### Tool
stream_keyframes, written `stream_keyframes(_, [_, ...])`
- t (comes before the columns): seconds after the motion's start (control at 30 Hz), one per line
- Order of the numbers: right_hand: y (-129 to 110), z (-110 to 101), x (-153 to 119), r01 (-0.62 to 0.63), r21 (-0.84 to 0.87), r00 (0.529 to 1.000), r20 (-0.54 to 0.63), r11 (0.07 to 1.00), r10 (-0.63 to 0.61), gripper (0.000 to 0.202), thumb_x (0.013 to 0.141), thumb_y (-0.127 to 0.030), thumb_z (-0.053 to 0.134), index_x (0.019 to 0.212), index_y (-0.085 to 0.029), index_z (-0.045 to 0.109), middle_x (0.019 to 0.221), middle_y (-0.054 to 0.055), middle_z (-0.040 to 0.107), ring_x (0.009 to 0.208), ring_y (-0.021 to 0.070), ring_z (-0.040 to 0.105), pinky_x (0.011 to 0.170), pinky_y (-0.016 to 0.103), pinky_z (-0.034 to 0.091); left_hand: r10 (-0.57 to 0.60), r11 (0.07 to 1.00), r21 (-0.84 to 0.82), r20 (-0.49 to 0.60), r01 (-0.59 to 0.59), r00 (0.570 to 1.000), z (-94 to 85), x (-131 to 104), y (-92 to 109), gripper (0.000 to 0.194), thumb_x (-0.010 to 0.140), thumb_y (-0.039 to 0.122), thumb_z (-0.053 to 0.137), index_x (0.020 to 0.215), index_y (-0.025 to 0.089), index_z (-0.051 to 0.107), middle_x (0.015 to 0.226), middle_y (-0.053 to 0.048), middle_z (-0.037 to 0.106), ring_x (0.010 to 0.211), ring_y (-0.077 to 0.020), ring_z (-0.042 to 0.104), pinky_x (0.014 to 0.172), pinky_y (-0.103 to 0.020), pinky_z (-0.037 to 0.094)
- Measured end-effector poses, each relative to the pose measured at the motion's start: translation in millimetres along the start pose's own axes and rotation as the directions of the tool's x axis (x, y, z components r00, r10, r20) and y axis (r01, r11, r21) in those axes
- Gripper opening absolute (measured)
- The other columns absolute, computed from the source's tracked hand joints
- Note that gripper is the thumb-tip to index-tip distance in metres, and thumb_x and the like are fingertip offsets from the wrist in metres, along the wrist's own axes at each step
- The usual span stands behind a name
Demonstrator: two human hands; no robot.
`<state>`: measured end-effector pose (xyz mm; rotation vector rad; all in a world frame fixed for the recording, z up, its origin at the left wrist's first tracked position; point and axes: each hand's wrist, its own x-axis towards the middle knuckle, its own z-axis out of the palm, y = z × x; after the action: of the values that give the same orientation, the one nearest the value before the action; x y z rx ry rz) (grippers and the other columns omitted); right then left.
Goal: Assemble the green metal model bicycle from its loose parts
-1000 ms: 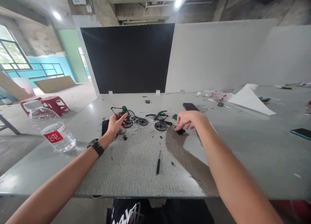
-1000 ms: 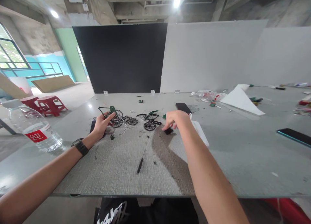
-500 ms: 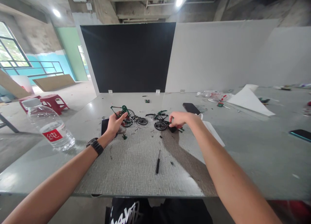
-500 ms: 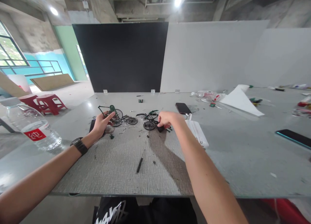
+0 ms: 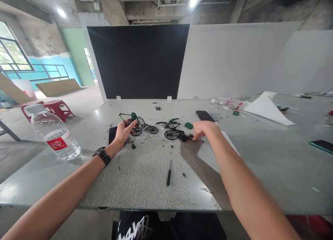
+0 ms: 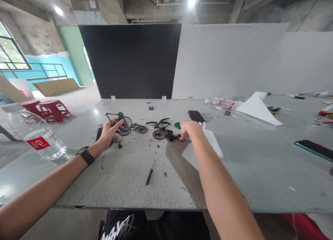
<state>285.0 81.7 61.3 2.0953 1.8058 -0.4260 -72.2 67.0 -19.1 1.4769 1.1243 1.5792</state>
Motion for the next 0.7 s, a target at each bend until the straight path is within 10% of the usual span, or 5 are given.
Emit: stream_keyframes(0.7, [-10.2, 3.4, -12.5, 0.089, 0.061, 0.995, -0.039, 0.994, -0.086, 0.013, 0.069, -0.023, 0.077, 0.062, -0.019, 0.067, 0.071, 0.005, 0.068, 0.072, 0.0223, 0.068, 0.061, 0.031, 0.048, 0.009, 1.000, 0.013, 0.003, -0.009, 1.000, 0.1, -0.2, -1.4, 0.035, 0.079, 0.051, 0.075, 0.079, 0.016, 0.070, 0.074, -0.004, 0.069, 0.053, -0.0114, 0.058, 0.045, -0.023, 0.047])
